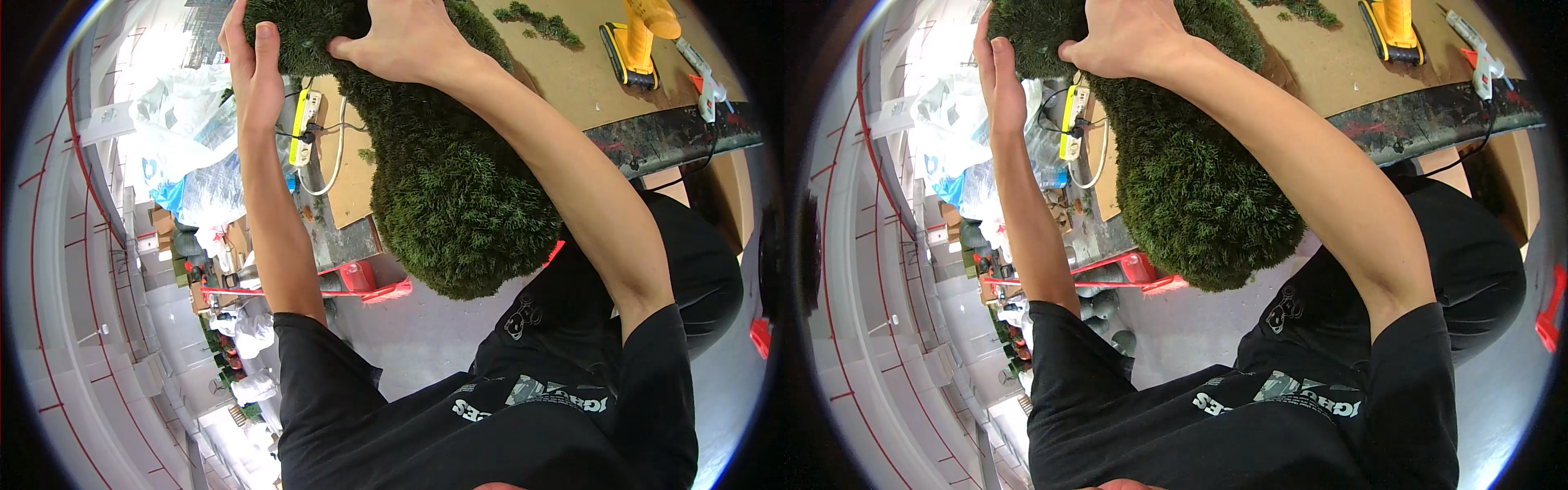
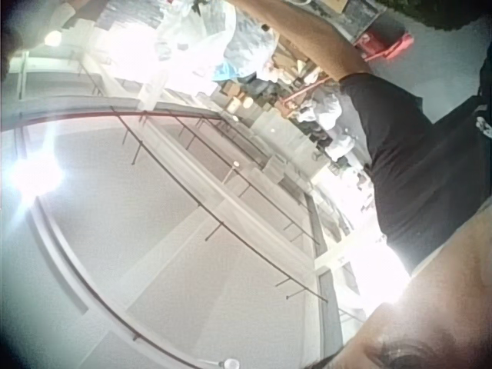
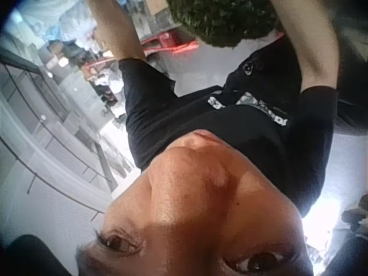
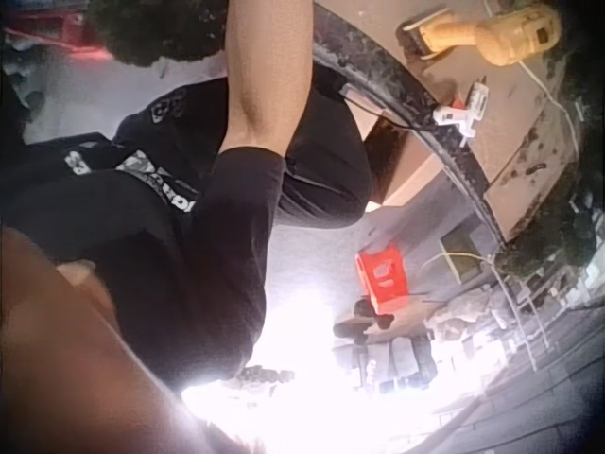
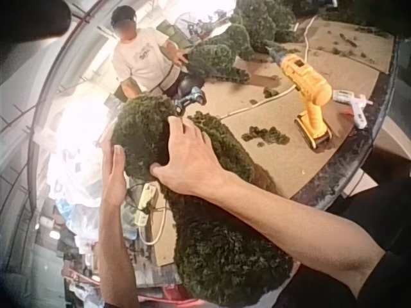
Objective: Attaching artificial moss to a green wire frame using a drill and a hot glue gun to assemble a topiary.
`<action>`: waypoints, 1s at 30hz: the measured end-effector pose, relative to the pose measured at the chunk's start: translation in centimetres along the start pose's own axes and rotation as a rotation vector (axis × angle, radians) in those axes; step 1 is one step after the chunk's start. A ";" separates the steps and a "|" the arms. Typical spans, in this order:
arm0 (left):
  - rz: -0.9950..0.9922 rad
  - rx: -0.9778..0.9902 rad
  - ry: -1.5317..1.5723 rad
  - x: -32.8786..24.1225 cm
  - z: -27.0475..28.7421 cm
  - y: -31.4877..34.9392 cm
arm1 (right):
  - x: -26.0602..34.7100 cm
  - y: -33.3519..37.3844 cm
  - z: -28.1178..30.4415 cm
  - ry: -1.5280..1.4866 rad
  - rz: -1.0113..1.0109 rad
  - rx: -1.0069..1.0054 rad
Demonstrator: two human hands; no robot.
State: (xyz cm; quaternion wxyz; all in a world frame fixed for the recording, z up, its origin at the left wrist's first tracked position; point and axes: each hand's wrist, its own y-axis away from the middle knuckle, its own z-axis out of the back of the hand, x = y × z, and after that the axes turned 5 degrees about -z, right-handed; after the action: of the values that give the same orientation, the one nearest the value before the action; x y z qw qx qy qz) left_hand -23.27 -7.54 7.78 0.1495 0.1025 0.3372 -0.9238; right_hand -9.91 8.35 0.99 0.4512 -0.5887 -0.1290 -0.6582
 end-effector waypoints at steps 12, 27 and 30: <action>0.021 0.074 0.103 -1.2 0.1 -0.1 | -1.1 -2.7 1.6 -0.115 0.002 0.211; 0.055 -0.025 0.144 -0.1 0.4 0.3 | -1.0 -2.6 1.1 -0.093 0.017 0.137; 0.073 -0.043 0.177 -0.3 0.4 0.4 | -0.4 -2.0 1.9 -0.092 -0.004 0.156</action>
State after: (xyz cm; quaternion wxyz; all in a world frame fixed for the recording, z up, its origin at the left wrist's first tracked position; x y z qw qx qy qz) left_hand -22.87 -8.03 7.93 0.1549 0.1927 0.3648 -0.8976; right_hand -10.24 10.98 1.89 0.4881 -0.5811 -0.2018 -0.6191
